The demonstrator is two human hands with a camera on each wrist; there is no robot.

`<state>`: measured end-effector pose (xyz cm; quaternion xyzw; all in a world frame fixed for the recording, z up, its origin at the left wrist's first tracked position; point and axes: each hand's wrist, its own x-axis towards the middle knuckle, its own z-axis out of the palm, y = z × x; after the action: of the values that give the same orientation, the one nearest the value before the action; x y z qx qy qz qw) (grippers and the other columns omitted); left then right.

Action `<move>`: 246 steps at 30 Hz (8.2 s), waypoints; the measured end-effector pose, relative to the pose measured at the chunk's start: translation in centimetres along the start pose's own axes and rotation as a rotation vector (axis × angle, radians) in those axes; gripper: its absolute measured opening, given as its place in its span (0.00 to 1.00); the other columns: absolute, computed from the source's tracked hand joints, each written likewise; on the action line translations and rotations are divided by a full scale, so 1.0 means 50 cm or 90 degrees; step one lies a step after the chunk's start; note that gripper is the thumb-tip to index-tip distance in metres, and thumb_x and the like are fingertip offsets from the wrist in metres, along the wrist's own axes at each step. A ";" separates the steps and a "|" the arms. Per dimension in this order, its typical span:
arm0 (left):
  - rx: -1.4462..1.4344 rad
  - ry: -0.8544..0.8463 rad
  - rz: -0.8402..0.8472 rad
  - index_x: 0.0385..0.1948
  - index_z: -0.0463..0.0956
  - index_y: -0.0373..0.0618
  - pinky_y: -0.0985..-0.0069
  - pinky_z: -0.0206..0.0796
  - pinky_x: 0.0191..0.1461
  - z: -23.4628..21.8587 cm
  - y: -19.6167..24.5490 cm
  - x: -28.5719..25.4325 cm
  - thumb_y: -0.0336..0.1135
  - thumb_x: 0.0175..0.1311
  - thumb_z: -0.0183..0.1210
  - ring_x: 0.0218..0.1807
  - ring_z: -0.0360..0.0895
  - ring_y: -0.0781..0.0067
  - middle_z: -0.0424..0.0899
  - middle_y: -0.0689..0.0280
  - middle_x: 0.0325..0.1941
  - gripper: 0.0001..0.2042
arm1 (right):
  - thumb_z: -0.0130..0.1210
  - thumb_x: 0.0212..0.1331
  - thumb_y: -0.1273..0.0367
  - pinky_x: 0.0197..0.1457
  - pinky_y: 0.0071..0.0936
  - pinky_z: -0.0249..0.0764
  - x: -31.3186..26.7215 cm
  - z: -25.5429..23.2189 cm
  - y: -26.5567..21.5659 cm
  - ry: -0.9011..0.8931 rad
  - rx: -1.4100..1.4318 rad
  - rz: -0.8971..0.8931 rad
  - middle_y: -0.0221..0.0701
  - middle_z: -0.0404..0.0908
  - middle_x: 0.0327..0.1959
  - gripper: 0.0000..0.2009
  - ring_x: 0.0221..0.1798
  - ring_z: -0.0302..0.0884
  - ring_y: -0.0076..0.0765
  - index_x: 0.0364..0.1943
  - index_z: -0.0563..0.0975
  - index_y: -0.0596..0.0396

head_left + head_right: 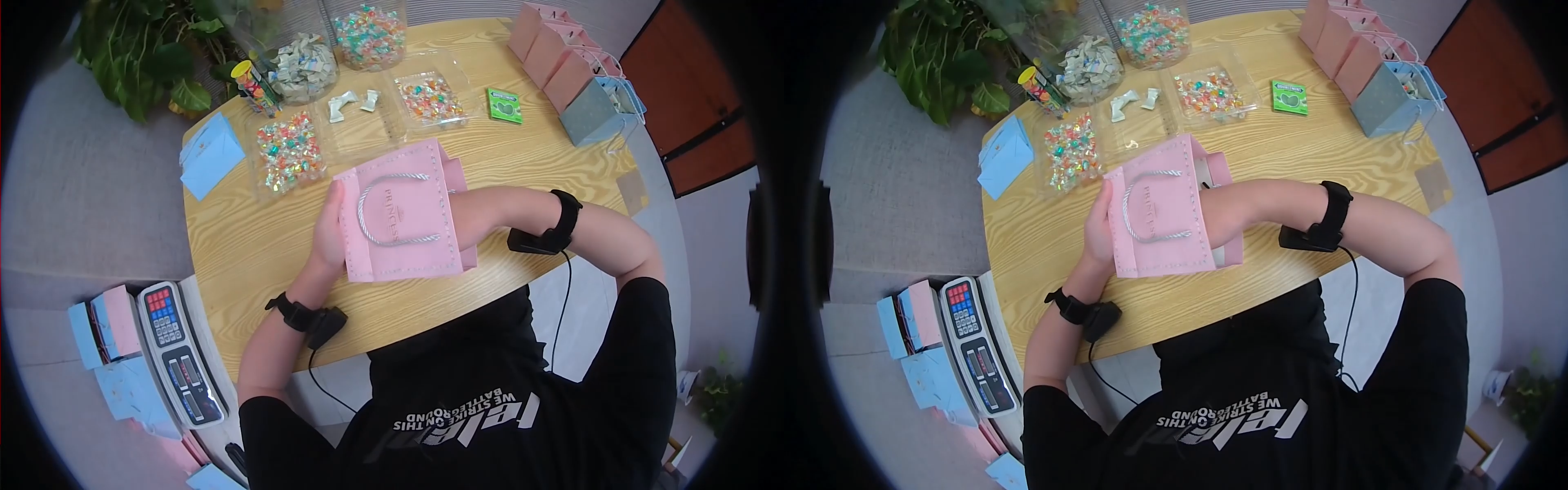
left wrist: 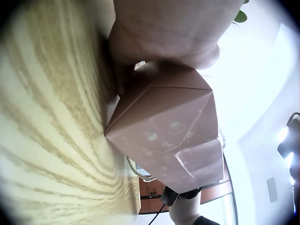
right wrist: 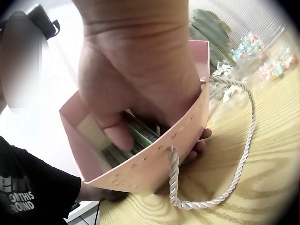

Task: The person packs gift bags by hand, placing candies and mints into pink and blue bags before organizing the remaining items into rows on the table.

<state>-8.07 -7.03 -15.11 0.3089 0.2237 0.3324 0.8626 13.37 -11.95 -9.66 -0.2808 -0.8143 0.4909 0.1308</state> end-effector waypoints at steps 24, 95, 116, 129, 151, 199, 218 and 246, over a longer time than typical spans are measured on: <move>0.169 0.035 0.053 0.55 0.63 0.36 0.68 0.69 0.59 0.014 -0.001 -0.007 0.41 0.76 0.37 0.53 0.76 0.68 0.75 0.56 0.53 0.18 | 0.59 0.61 0.58 0.55 0.31 0.73 -0.030 0.047 0.122 -0.025 0.138 0.086 0.41 0.77 0.54 0.25 0.54 0.73 0.33 0.58 0.74 0.58; -0.051 0.080 0.096 0.60 0.66 0.39 0.61 0.66 0.64 -0.033 0.033 0.000 0.45 0.76 0.33 0.58 0.75 0.58 0.76 0.56 0.59 0.22 | 0.55 0.48 0.74 0.38 0.35 0.78 0.120 -0.019 -0.068 0.288 -0.492 0.075 0.38 0.84 0.32 0.06 0.34 0.83 0.44 0.28 0.83 0.55; -0.139 -0.110 0.034 0.63 0.62 0.40 0.59 0.67 0.64 -0.073 0.036 0.000 0.49 0.76 0.31 0.60 0.74 0.56 0.72 0.54 0.63 0.26 | 0.60 0.54 0.68 0.36 0.35 0.75 -0.100 -0.195 -0.034 0.645 -0.593 0.163 0.37 0.84 0.33 0.08 0.34 0.82 0.44 0.34 0.79 0.60; -0.081 -0.057 0.027 0.63 0.63 0.39 0.60 0.67 0.64 -0.067 0.035 0.001 0.48 0.76 0.31 0.60 0.74 0.56 0.73 0.54 0.61 0.25 | 0.65 0.52 0.57 0.59 0.39 0.70 -0.256 -0.246 0.199 0.347 -0.452 0.399 0.41 0.74 0.55 0.28 0.58 0.72 0.50 0.58 0.71 0.47; -0.069 0.021 0.027 0.58 0.66 0.41 0.59 0.71 0.60 -0.007 0.043 -0.004 0.47 0.77 0.33 0.56 0.77 0.57 0.76 0.56 0.57 0.22 | 0.66 0.43 0.59 0.47 0.39 0.76 0.003 -0.080 -0.178 0.221 -0.396 0.050 0.40 0.81 0.39 0.23 0.45 0.78 0.49 0.46 0.78 0.51; -0.009 0.067 0.036 0.58 0.69 0.44 0.67 0.68 0.61 -0.047 0.036 0.004 0.49 0.77 0.35 0.56 0.76 0.65 0.78 0.61 0.56 0.23 | 0.62 0.51 0.55 0.38 0.42 0.78 0.174 -0.042 -0.068 0.065 -0.656 0.102 0.41 0.83 0.29 0.18 0.35 0.82 0.49 0.31 0.80 0.58; 0.007 0.174 0.087 0.55 0.70 0.44 0.67 0.71 0.57 0.043 0.041 -0.017 0.49 0.76 0.36 0.53 0.78 0.66 0.79 0.61 0.53 0.22 | 0.60 0.52 0.56 0.34 0.37 0.78 0.180 -0.027 -0.059 0.143 -0.715 0.077 0.33 0.84 0.28 0.16 0.33 0.83 0.40 0.30 0.82 0.57; -0.108 -0.021 0.027 0.61 0.64 0.39 0.60 0.66 0.64 -0.062 0.034 -0.005 0.49 0.76 0.30 0.59 0.74 0.57 0.74 0.53 0.61 0.26 | 0.50 0.60 0.65 0.37 0.38 0.75 0.074 -0.098 -0.227 -0.147 -0.267 0.298 0.39 0.83 0.29 0.11 0.32 0.81 0.44 0.36 0.80 0.57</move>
<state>-10.79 -5.00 -16.10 0.2448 0.1741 0.3629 0.8821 9.04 -10.33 2.40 -0.4236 -0.8203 0.3581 -0.1393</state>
